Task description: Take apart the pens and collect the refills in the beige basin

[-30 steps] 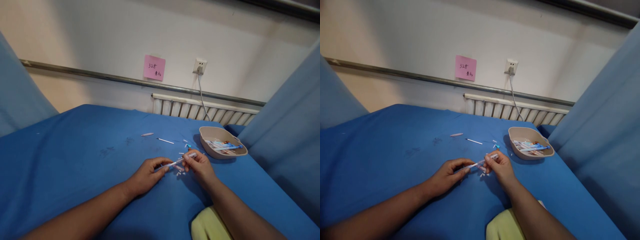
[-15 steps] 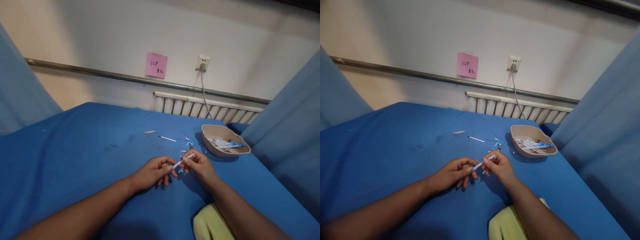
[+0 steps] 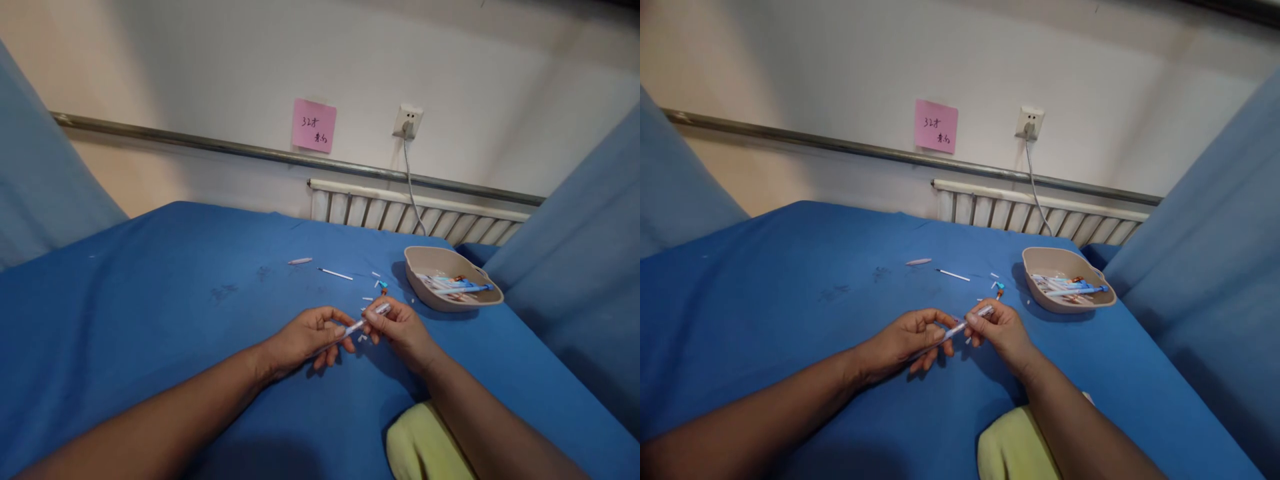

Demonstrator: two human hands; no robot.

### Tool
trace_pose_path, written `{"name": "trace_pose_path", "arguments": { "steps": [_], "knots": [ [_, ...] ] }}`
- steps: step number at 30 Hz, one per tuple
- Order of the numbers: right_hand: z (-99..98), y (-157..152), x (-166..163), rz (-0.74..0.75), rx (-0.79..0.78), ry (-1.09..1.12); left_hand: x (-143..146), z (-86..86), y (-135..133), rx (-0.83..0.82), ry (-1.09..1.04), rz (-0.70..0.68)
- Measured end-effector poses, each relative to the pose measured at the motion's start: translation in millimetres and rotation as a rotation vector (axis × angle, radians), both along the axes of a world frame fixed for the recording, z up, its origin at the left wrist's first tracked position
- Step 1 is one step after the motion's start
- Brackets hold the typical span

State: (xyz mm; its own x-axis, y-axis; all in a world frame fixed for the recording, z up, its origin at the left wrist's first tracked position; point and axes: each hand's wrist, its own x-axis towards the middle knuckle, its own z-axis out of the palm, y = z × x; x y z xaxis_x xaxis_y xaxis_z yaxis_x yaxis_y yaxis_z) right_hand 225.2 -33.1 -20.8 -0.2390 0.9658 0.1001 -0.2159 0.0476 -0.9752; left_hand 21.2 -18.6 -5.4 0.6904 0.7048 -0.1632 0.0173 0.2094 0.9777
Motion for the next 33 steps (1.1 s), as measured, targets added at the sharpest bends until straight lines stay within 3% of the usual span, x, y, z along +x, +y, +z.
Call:
{"name": "trace_pose_path", "arguments": {
  "steps": [11, 15, 18, 21, 28, 31, 33],
  "knots": [
    [0.2, 1.2, 2.9, 0.001, 0.023, -0.081, 0.6, 0.1, 1.2, 0.221, 0.109, 0.156],
    [0.1, -0.7, 2.5, -0.026, 0.091, -0.291, -5.9, 3.6, -0.8, 0.631, 0.299, 0.213],
    [0.4, -5.6, -0.9, -0.027, 0.211, -0.492, -10.9, 7.7, -4.8, 0.989, 0.520, 0.147],
    [3.5, -12.5, -4.4, 0.018, 0.370, -0.679, -11.8, 10.8, -8.9, 1.179, 0.627, 0.090],
    [7.0, -18.7, -6.4, 0.039, 0.586, -0.763, -10.4, 15.4, -10.9, 1.158, 0.527, 0.182],
    [2.2, -16.7, -11.4, -0.005, 0.469, -0.638, -11.1, 13.6, -8.7, 1.158, 0.470, 0.324],
    [-0.7, -13.9, -16.1, -0.052, 0.287, -0.451, -10.6, 10.9, -5.3, 1.106, 0.373, 0.540]
  ]
}}
